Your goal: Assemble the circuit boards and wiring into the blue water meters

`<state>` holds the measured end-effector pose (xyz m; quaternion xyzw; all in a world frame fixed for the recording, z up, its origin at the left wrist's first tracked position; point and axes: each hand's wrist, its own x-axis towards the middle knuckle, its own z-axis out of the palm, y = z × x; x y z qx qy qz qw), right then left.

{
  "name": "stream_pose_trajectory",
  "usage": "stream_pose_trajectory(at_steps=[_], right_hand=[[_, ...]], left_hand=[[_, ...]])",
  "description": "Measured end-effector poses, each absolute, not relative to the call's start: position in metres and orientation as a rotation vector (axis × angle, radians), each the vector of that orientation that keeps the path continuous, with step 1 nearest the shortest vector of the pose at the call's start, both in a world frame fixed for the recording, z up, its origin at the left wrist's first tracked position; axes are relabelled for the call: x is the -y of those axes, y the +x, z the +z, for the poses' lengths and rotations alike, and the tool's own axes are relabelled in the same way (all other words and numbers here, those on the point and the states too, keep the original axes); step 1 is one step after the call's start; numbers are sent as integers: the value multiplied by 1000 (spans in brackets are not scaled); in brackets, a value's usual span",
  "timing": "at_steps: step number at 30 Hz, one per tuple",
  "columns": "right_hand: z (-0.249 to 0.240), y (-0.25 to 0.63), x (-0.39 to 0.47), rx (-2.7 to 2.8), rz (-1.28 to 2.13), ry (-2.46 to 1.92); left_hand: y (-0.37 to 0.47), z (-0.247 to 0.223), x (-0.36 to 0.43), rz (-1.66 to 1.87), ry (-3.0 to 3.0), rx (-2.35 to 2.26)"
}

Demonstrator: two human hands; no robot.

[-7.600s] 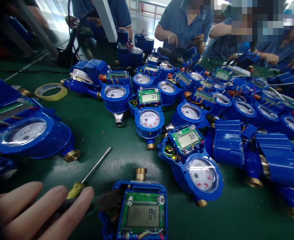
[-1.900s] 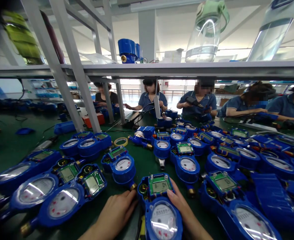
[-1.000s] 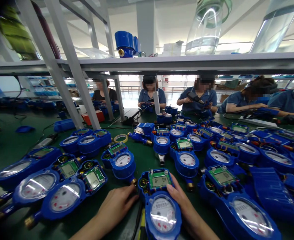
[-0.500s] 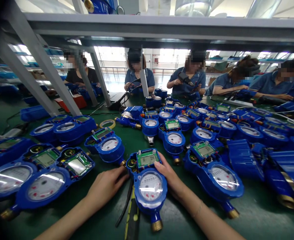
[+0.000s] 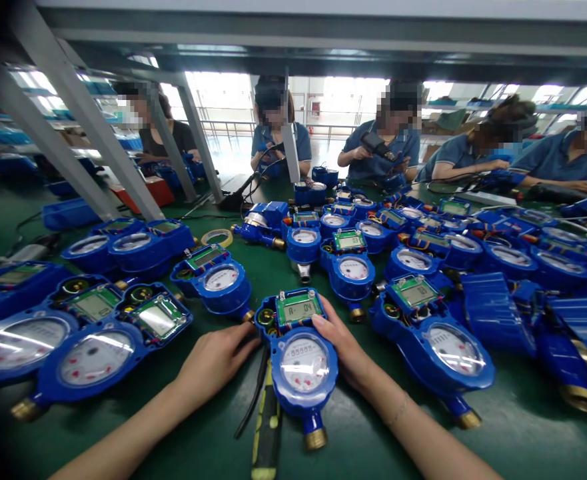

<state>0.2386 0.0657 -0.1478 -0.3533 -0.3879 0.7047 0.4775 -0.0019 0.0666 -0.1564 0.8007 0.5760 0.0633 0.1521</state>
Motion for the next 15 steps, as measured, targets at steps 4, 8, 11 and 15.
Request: stream_pose_trajectory(at_steps=[4, 8, 11, 15], right_hand=[[-152, 241, -67, 932, 1725, -876], [-155, 242, -67, 933, 1716, -889], [-154, 241, -66, 943, 1720, -876], [-154, 241, -66, 937, 1733, -886]], left_hand=[[-2, -157, -68, 194, 2321, -1645], [-3, -159, -67, 213, 2345, -1636], [-3, -160, -67, 222, 2356, -1627], [-4, -160, -67, 223, 2366, -1622]])
